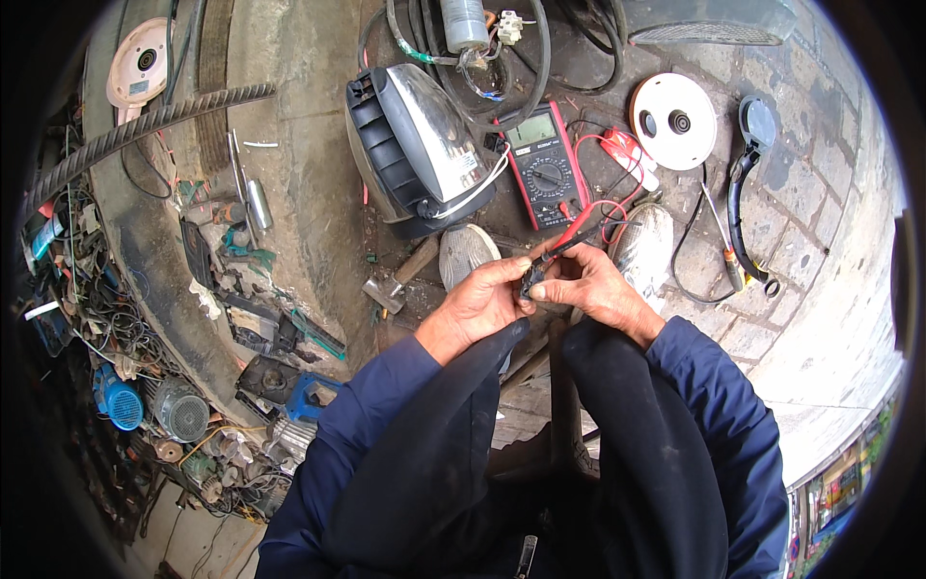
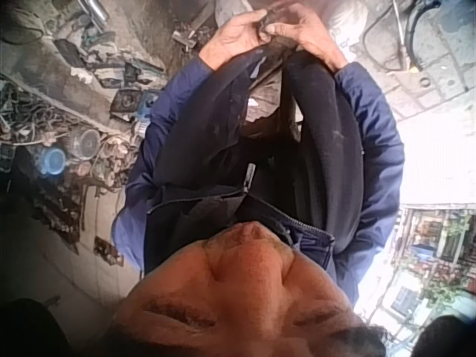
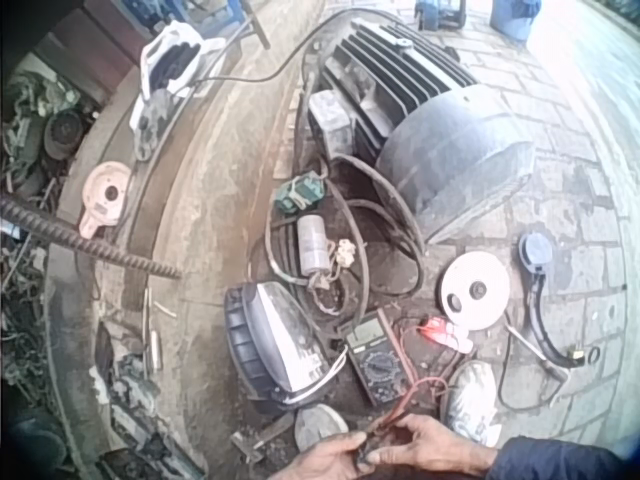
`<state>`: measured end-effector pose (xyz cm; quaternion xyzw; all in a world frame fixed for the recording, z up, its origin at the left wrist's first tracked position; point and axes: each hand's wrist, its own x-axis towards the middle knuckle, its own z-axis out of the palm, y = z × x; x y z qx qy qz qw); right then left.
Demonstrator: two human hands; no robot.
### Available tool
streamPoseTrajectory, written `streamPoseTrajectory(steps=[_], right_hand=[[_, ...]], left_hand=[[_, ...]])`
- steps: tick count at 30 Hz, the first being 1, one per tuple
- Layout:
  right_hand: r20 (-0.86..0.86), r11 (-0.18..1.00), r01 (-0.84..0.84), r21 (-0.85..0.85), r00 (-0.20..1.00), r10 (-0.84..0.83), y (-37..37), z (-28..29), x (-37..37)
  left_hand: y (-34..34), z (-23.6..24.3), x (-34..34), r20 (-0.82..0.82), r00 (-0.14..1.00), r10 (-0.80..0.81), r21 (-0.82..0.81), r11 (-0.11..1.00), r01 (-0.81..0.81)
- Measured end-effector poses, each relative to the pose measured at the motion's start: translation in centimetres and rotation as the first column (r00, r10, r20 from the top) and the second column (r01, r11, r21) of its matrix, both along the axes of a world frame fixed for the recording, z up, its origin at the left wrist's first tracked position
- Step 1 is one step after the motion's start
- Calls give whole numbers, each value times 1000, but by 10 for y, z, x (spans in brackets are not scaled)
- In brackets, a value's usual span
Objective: The person tests electrical continuity on a small black component using a multimeter, then uses pliers to strip and adjust wires. They continue testing connections and later use a screwdriver on a circular motor housing, manipulating wires and components throughout.
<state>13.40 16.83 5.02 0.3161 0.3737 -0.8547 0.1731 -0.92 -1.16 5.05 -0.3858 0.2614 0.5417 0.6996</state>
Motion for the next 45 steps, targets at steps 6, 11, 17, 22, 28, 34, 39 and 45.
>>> streamPoseTrajectory(steps=[6, 11, 17, 22, 28, 34, 39, 45], right_hand=[[5, 1000, -21, 3, 1000, 21, 1, -2, 1], [6, 999, -35, -5, 999, 35, 1, -1, 0], [0, 999, -39, -1, 999, 39, 2, 1, -2], [-33, 999, -22, -25, 999, 21, 4, 3, -3], [12, 997, -66, 37, 998, 66, 5, 3, -4], [-62, 1000, -12, -19, 998, 11, 9, 8, -7], [17, 998, -56, 7, 998, 55, 15, 12, -8], [129, 984, 160, 84, 977, -170, 15, 14, -3]], left_hand=[[-2, -3, 0, 8, 1000, 0, 8, 1000, 0], [-3, -5, 1, -14, 1000, -16, -2, 1000, 16], [-6, -10, 3, -36, 999, -35, 9, 999, 35], [-6, -9, 3, -56, 997, -52, 4, 999, 52], [-1, -5, 0, -74, 995, -64, 20, 998, 66], [-1, -6, 0, -69, 994, -79, -11, 997, 78], [-4, -9, -1, -140, 988, -63, 67, 995, 73], [2, -3, -2, -491, 833, -253, -51, 964, 262]])
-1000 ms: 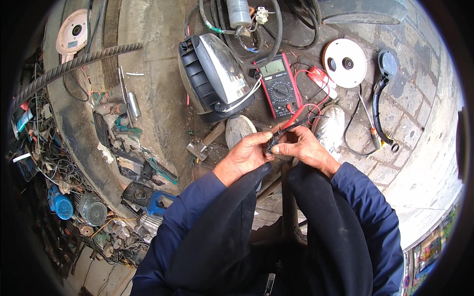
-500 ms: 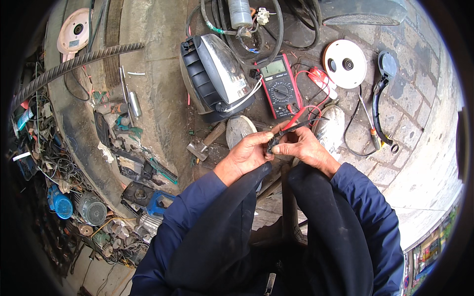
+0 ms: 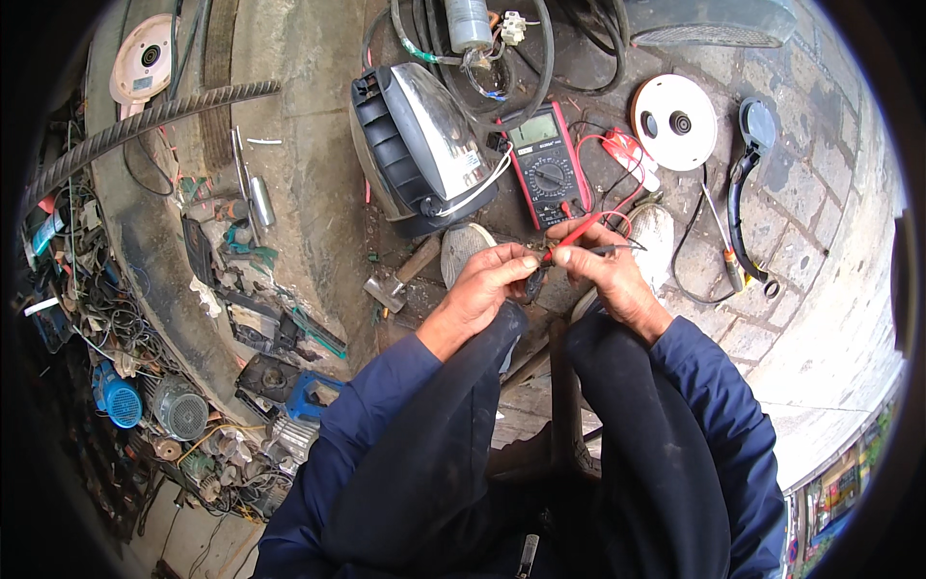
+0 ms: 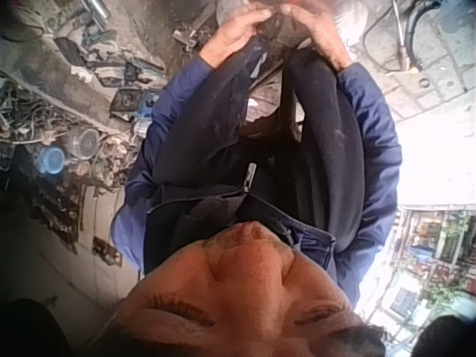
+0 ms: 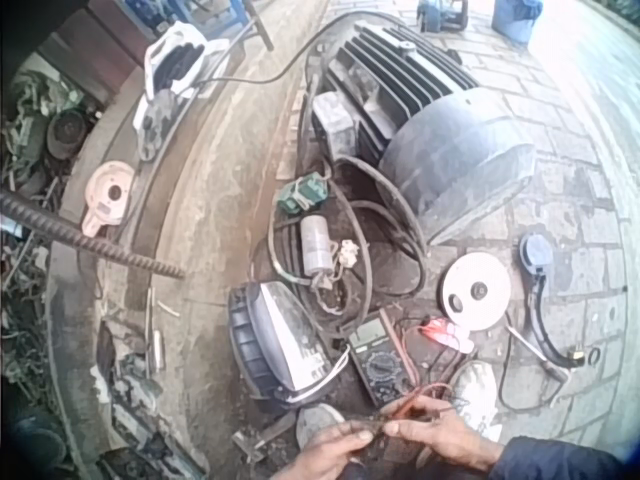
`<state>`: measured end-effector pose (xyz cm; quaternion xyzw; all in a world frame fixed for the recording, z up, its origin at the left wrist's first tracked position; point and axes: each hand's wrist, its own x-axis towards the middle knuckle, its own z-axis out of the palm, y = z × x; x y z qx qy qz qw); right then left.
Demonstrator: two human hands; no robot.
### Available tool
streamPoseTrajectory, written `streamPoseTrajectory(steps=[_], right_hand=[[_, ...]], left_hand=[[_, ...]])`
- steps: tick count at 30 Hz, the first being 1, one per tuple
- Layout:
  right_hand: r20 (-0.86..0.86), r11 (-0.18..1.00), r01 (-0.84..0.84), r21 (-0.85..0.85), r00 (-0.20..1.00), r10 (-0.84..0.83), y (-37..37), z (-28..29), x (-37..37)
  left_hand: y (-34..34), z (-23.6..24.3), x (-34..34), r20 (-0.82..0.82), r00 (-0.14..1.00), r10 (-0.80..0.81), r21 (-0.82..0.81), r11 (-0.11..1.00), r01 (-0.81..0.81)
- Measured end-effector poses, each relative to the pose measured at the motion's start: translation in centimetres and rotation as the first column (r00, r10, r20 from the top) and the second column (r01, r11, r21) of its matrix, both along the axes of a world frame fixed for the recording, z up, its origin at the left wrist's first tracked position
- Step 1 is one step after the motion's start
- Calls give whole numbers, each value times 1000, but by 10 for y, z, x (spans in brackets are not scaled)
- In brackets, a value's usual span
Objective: The person tests electrical continuity on a small black component using a multimeter, then uses pliers to strip and adjust wires. They continue testing connections and later use a screwdriver on a circular motor housing, manipulating wires and components throughout.
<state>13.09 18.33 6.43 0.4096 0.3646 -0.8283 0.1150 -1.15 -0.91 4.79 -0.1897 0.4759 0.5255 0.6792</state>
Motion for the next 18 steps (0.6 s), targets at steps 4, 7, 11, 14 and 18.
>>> streamPoseTrajectory(steps=[4, 7, 11, 14, 18], right_hand=[[84, 996, 71, -60, 994, -66, -2, -10, -5], [70, 979, 158, -132, 986, -150, -5, -11, -6], [108, 955, 201, -219, 978, -181, -4, -7, -5], [126, 936, 225, -271, 972, -197, -2, -7, -5], [134, 923, 246, -296, 967, -215, -3, -9, -3]], left_hand=[[4, 6, -1, -279, 954, -111, 61, 989, 133], [3, 7, 1, -393, 909, -139, 54, 983, 173], [1, 8, 5, -236, 970, -55, 93, 993, 79], [0, 10, 7, -191, 981, -26, 107, 993, 48], [-1, 10, 8, -229, 974, 3, 149, 988, 32]])
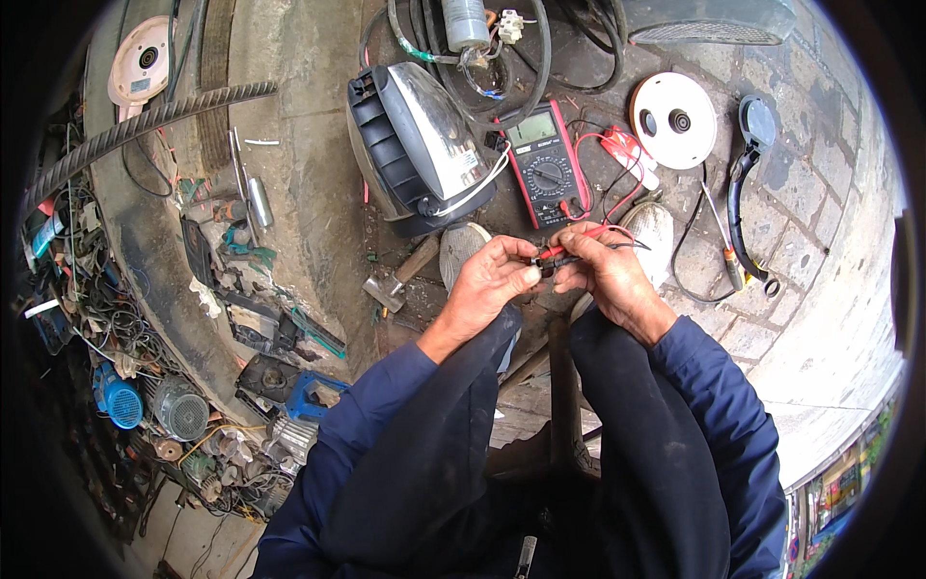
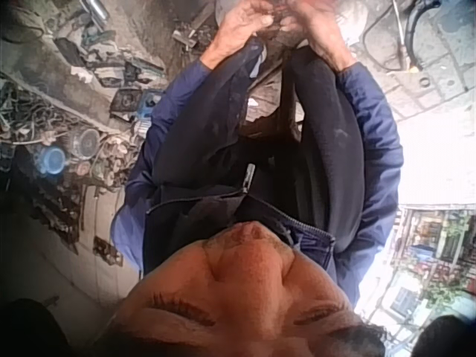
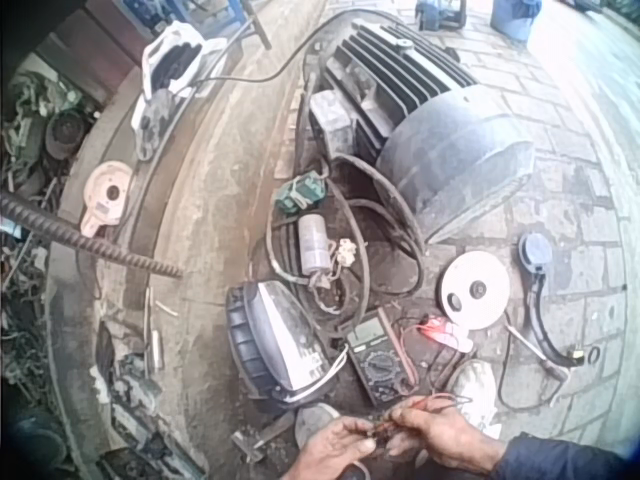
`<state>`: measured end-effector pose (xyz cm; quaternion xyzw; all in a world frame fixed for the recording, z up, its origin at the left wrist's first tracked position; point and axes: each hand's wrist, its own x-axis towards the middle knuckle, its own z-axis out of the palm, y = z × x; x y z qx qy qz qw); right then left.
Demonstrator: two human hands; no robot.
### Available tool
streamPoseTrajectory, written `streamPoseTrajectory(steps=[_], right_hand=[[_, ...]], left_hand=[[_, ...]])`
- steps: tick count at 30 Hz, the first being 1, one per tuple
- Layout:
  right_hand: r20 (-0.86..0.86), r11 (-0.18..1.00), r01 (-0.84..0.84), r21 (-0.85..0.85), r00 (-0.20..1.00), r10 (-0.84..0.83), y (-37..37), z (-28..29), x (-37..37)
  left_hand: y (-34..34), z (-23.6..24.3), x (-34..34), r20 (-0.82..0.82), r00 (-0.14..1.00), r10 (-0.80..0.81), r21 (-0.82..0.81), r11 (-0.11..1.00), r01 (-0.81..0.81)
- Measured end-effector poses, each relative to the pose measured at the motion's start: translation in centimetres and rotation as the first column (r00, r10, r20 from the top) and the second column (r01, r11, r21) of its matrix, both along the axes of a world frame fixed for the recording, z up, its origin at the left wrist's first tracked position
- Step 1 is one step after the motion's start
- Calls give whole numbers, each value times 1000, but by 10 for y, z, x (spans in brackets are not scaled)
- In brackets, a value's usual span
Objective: The person tests electrical continuity on a small black component using a multimeter, then uses pliers to strip and adjust wires. They continue testing connections and later use a screwdriver on a circular motor housing, manipulating wires and components throughout.
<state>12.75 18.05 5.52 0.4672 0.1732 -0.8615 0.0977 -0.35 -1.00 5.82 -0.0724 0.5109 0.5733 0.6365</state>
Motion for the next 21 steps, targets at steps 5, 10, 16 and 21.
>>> streamPoseTrajectory(steps=[5, 10, 16, 21], right_hand=[[-9, 1000, 11, -2, 1000, -11, 1, -2, 2], [-31, 999, 17, -27, 999, -17, 4, 0, 3], [-27, 1000, 20, -18, 999, -20, 0, -2, 3], [-14, 999, 39, -35, 999, -39, -1, -4, 4]], left_hand=[[-3, -3, -1, -17, 1000, 7, 6, 1000, -7], [-3, -3, 0, -66, 998, 10, -5, 1000, -11], [-1, 0, 0, -71, 997, 5, 1, 1000, -5], [0, 0, 1, -74, 997, -11, -18, 1000, 9]])
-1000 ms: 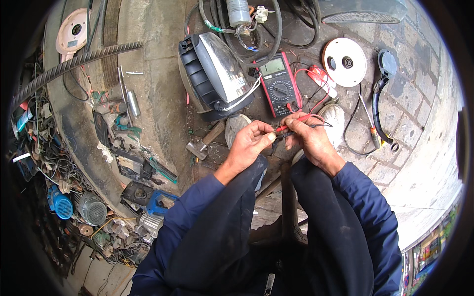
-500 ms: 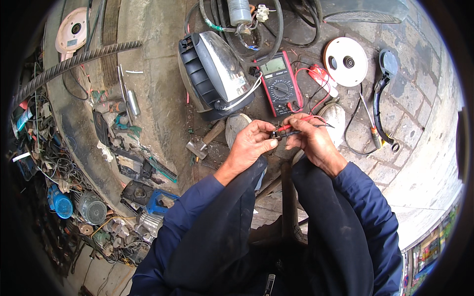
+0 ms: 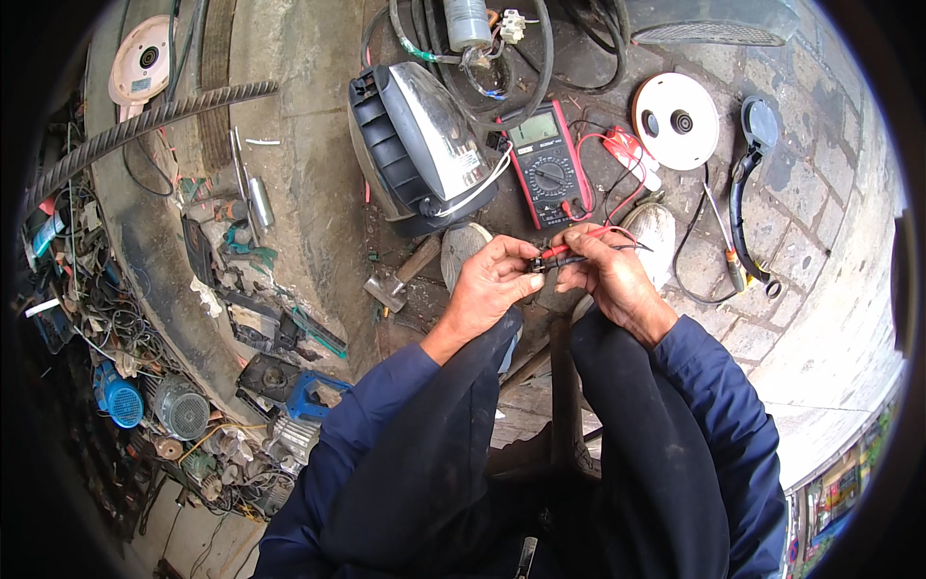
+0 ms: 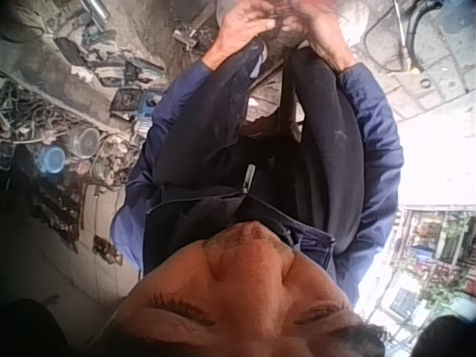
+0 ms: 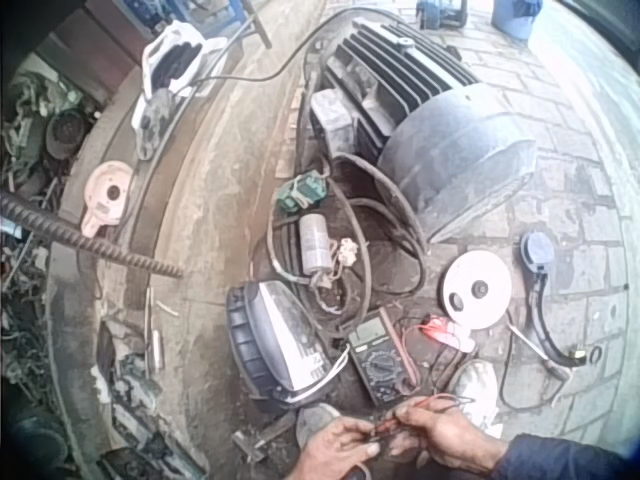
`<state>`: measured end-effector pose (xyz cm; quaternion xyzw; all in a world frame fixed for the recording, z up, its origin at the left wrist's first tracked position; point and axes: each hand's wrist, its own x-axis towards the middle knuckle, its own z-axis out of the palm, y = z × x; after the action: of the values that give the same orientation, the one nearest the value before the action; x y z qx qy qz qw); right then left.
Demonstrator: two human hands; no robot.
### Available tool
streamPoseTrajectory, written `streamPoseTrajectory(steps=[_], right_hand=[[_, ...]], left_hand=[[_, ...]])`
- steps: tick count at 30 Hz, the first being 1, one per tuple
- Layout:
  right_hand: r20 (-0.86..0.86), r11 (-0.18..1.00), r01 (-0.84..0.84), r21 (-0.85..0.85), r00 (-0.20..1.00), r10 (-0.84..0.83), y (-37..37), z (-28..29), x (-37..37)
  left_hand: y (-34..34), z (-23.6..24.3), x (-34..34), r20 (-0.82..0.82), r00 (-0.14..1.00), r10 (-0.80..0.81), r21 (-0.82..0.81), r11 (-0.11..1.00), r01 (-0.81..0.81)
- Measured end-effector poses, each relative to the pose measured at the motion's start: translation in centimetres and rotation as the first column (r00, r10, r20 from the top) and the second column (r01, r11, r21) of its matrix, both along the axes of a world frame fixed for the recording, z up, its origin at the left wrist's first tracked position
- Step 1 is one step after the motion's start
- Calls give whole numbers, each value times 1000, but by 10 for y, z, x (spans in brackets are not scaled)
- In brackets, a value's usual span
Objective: The person tests electrical continuity on a small black component using a multimeter, then uses pliers to strip and adjust wires. They continue testing connections and later use a screwdriver on a circular motor housing, manipulating wires and components throughout.
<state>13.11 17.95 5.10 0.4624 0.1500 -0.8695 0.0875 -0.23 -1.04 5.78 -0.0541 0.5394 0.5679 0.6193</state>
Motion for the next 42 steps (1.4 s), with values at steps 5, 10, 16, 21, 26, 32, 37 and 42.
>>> streamPoseTrajectory(steps=[5, 10, 16, 21, 26, 32, 37, 42], right_hand=[[-3, 1000, 20, 13, 1000, -20, 0, 0, 0], [23, 996, 89, 14, 996, -89, 2, 1, 1], [7, 997, 80, -12, 997, -80, -1, -2, 0], [-2, 995, 92, -25, 996, -92, -4, -7, 2], [-20, 997, 78, 2, 997, -78, -4, -9, 3], [-28, 995, 96, 0, 995, -96, -3, -7, 2], [-22, 995, 99, 12, 995, -99, -3, -5, 0], [-27, 994, 102, 32, 994, -101, -3, -4, 0]], left_hand=[[0, 1, -1, 5, 1000, -10, -18, 1000, 10], [2, 3, -1, -28, 1000, 13, -2, 1000, -13], [5, 3, 0, -42, 999, 30, -18, 999, -31], [5, 4, 0, -53, 998, 22, -18, 1000, -23], [4, 3, 1, -21, 999, 24, -13, 1000, -24], [4, 3, 2, -29, 999, 40, -8, 999, -41], [5, 2, 4, -61, 996, 59, 2, 998, -59], [2, -1, 2, -36, 999, 18, -19, 1000, -19]])
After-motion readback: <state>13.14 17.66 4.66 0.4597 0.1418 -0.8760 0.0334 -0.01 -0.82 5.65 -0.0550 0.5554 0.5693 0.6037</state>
